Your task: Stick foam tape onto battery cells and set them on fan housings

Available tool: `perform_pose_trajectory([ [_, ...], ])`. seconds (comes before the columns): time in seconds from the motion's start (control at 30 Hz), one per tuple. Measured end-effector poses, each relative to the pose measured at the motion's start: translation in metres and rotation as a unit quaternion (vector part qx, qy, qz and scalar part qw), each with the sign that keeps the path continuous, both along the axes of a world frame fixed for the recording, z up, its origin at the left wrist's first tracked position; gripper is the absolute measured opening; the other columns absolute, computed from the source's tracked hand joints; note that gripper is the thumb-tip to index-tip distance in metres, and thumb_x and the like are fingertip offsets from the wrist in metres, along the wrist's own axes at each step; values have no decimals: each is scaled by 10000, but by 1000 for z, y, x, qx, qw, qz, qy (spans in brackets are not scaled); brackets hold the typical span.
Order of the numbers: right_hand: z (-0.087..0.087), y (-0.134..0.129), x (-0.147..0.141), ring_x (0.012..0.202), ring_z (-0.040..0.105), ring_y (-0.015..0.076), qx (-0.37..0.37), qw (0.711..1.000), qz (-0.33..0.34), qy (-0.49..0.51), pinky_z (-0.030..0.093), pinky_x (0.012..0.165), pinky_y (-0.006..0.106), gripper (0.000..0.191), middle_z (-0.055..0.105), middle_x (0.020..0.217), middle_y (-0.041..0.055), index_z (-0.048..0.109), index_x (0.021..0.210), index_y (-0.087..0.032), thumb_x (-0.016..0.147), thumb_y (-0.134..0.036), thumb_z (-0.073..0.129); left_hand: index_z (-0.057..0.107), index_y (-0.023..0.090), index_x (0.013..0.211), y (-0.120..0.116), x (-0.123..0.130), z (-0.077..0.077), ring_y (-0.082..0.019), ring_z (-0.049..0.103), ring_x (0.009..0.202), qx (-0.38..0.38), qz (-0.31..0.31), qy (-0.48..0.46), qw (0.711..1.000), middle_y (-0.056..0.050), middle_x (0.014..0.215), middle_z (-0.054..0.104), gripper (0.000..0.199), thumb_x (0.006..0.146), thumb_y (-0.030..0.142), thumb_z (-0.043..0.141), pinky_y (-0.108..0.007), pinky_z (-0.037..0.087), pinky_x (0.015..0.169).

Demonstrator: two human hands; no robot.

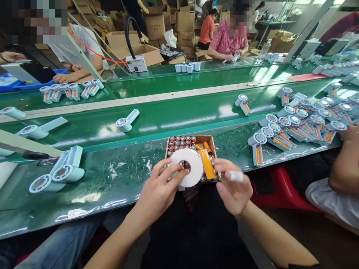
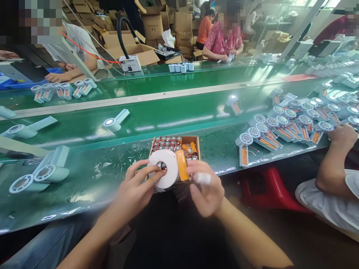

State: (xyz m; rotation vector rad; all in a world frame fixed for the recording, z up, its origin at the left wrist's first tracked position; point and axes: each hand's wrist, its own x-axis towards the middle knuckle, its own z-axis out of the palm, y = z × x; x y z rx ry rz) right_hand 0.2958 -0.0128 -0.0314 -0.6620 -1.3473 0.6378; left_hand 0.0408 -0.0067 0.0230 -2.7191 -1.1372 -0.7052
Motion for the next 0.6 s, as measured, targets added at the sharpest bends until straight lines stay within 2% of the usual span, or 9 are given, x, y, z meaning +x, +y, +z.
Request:
perform_pose_trajectory([
  [0.03, 3, 0, -2, 1274, 645, 300, -38, 999, 16, 27, 592, 1034, 571, 406, 685, 1337, 51, 606, 1343, -394, 953, -325, 698, 647, 245, 1334, 0, -2, 3, -313, 489, 1349, 13, 4, 18, 1000, -68, 1298, 683, 483, 916, 11, 587, -475, 510, 1119],
  [0.1, 15, 7, 4, 1300, 629, 306, -180, 977, 110, 45, 586, 1052, 530, 531, 615, 1448, 107, 526, 1461, -320, 966, -377, 709, 644, 254, 1360, 3, -6, 12, -296, 515, 1349, 41, 0, 64, 997, -51, 1325, 684, 493, 935, 17, 564, -444, 511, 1118],
  [0.17, 31, 20, 15, 1222, 680, 294, -292, 932, 212, 21, 591, 1048, 490, 623, 670, 1375, 118, 545, 1453, -264, 897, -358, 812, 638, 261, 1381, 8, -8, 25, -289, 531, 1351, 67, -20, 99, 993, -40, 1339, 685, 507, 952, 17, 522, -427, 519, 1092],
  [0.23, 45, 32, 21, 1166, 707, 289, -343, 909, 235, 2, 592, 1050, 475, 607, 731, 1262, 103, 629, 1361, -219, 819, -313, 886, 628, 277, 1398, 14, -7, 35, -280, 560, 1306, 86, -39, 115, 989, -24, 1339, 691, 534, 958, 9, 484, -422, 522, 1049],
  [0.33, 48, 37, 1, 1144, 715, 290, -309, 936, 147, 79, 599, 1046, 460, 536, 755, 1197, 92, 711, 1221, -200, 748, -324, 932, 593, 312, 1444, 14, 8, 33, -269, 592, 1137, 103, -22, 91, 990, -18, 1288, 717, 536, 968, 71, 543, -443, 492, 994],
  [0.4, 39, 30, -19, 1149, 715, 282, -253, 949, 53, 179, 604, 1038, 462, 517, 747, 1220, 94, 700, 1239, -224, 791, -389, 898, 593, 305, 1448, 5, 25, 17, -267, 572, 1018, 115, 15, 13, 993, -54, 1150, 744, 513, 951, 196, 665, -460, 466, 942],
  [0.47, 29, 18, -23, 1138, 722, 271, -225, 947, -7, 231, 620, 1009, 474, 487, 736, 1250, 88, 668, 1297, -267, 863, -414, 832, 619, 280, 1414, -9, 40, -3, -257, 543, 949, 108, 35, -87, 990, -77, 992, 729, 544, 892, 292, 771, -450, 453, 887],
  [0.53, 25, 10, 3, 1149, 719, 247, -211, 949, -43, 231, 626, 1009, 445, 413, 731, 1267, 57, 680, 1288, -305, 896, -362, 799, 648, 272, 1369, -19, 46, -18, -244, 535, 929, 77, 33, -140, 987, -76, 930, 708, 533, 860, 279, 802, -433, 452, 864],
  [0.6, 30, 10, 55, 1285, 642, 191, -152, 951, -127, 237, 560, 1100, 316, 246, 722, 1289, -18, 756, 1149, -340, 905, -320, 784, 670, 271, 1339, -16, 40, -24, -247, 544, 949, 42, 41, -122, 991, -84, 974, 715, 487, 866, 256, 787, -444, 456, 881],
])
